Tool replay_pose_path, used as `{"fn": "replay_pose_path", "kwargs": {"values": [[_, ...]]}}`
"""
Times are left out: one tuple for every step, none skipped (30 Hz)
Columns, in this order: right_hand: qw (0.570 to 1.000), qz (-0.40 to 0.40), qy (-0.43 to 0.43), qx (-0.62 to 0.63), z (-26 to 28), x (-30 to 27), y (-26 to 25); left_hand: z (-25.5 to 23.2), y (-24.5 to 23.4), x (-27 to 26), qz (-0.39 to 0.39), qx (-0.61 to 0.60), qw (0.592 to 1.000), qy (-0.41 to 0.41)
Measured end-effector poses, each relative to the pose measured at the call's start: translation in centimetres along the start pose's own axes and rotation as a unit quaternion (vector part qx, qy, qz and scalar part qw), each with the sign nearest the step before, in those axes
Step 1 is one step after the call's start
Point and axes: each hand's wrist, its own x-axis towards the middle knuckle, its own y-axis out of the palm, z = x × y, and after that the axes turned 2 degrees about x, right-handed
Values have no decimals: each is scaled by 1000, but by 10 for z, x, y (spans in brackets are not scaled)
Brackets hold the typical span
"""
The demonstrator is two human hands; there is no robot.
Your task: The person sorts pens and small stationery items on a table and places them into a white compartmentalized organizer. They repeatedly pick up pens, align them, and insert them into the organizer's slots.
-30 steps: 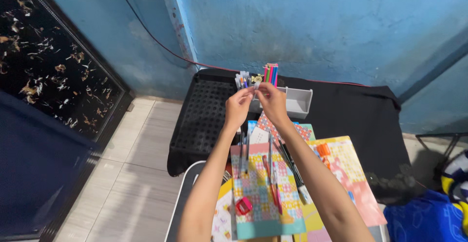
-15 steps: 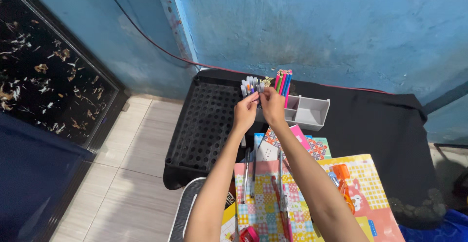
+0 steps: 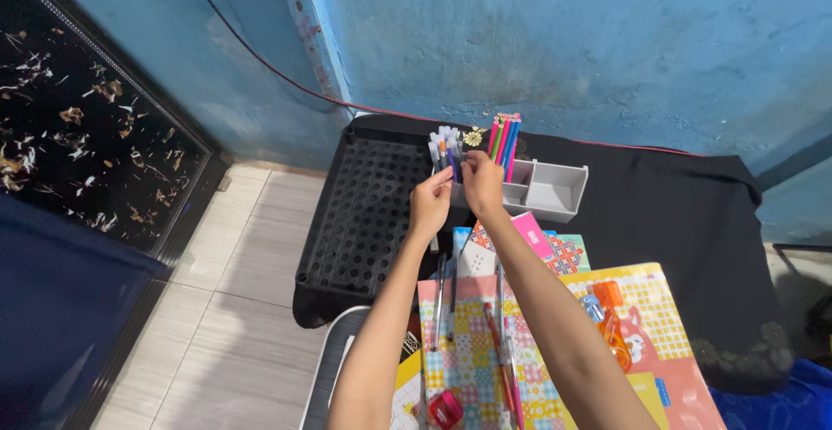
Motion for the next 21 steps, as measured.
{"fn": "replay_pose_path", "kwargs": {"values": [[1000,2,6,10,2,-4,-4,-1,-1,-3,-3,-3,1000,2],[1000,5,12,20,4,-8,-10,-2,-2,-7,-6,-7,1000,4],[999,7,18,30,8,-13,-16,-2,-2,-11,-9,-11,1000,6],[999,2,19,35,12,-19,-22,-2,-4,-16,-3,-22,1000,11],[999,-4,19,39,17,-26,-28,-2,-5,-21,2,-32,999,16],[999,-8,19,44,22,-31,-33,-1,-8,-26,7,-42,999,22],[999,-7,26,45,27,-36,-40,-2,-10,-31,5,-46,999,25],[998,-5,34,46,32,-43,-48,-2,-12,-38,4,-49,998,27],[998,-4,42,47,36,-50,-55,-3,-14,-45,4,-52,998,29],[997,-4,46,54,41,-58,-61,-4,-17,-53,0,-42,999,30],[997,-4,51,62,46,-65,-66,-6,-20,-61,-4,-32,999,31],[996,-4,57,70,50,-75,-71,-7,-23,-72,-7,-22,999,32],[996,7,54,73,54,-86,-77,-8,-25,-83,-9,-14,999,39],[996,18,50,78,59,-96,-83,-10,-27,-92,-12,-6,999,48],[995,28,46,82,64,-106,-89,-13,-29,-101,-14,2,998,56],[998,33,38,47,70,-116,-94,-16,-30,-110,-10,-7,999,52],[999,39,31,13,76,-127,-99,-18,-30,-121,-7,-15,999,47],[999,45,22,-21,82,-136,-103,-21,-30,-130,-4,-23,999,44],[999,49,15,-18,87,-144,-107,-24,-31,-139,-2,-15,999,38],[998,54,8,-16,93,-154,-110,-26,-32,-150,0,-6,999,31],[998,58,2,-13,97,-163,-114,-27,-32,-159,3,2,1000,25]]}}
